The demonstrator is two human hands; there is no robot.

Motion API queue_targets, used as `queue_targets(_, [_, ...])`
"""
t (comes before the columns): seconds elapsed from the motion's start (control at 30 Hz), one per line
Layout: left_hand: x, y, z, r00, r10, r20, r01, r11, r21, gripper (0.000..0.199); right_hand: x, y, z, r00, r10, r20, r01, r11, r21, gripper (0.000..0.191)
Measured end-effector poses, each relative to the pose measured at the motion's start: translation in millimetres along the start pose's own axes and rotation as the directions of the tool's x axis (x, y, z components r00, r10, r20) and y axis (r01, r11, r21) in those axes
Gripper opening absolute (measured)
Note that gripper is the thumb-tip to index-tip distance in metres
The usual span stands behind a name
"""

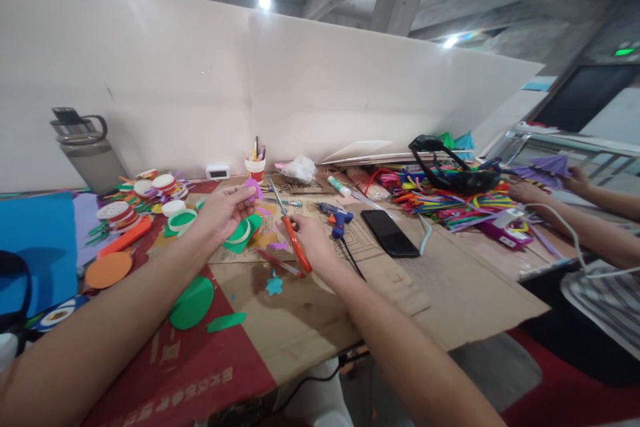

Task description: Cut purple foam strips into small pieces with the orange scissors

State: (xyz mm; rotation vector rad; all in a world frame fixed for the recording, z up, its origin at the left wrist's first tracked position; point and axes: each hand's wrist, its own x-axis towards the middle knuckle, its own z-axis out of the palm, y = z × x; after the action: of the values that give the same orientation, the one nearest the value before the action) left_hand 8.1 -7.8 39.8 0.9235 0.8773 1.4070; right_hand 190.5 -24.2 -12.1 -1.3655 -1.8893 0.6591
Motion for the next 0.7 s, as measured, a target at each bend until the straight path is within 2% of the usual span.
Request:
queue_targets(0.07, [1.0,-0.2,-1.7,1.0,0.006,0.005,-0.006,1.0,0.026,0.029,9.0,6.1,-10.4,0.998,0.053,-0.024,-0.057,0.977,-0.207,0.029])
queue_targets(0.13, [1.6,-0.1,-2.3,1.0,0.001,0.007,-0.002,0.999,0.039,0.03,14.3,10.3,-18.0,0.992,0.114,-0.051,-0.125,0.907,-0.402,0.028])
queue_targets(0.2, [1.6,0.3,-2.1,1.0,-0.013,0.005,0.013,0.999,0.05,0.029,15.4,13.1,-20.4,0.981,0.183,-0.063,-0.189,0.831,-0.524,0.031])
queue_targets(0.4, [0.4,1.0,-1.1,0.998,-0.067,-0.014,0.068,0.991,0.116,0.029,10.6,16.0,-13.3,0.963,0.27,-0.014,-0.213,0.725,-0.655,0.035])
queue_targets(0.57, [2.8,-2.5,-3.0,0.999,-0.044,0.009,0.042,0.985,0.169,0.03,7.9,9.7,-18.9,0.961,0.263,0.08,-0.116,0.653,-0.749,0.029])
queue_targets(0.63, [4.6,-5.7,-4.0,1.0,-0.031,0.007,0.029,0.983,0.179,0.031,7.4,2.0,-21.1,0.987,0.144,0.071,-0.052,0.706,-0.707,0.025])
queue_targets(0.7, [6.1,-9.3,-4.8,1.0,-0.024,0.007,0.022,0.982,0.19,0.033,8.9,-8.9,-20.7,0.999,-0.04,0.006,0.038,0.869,-0.493,0.025])
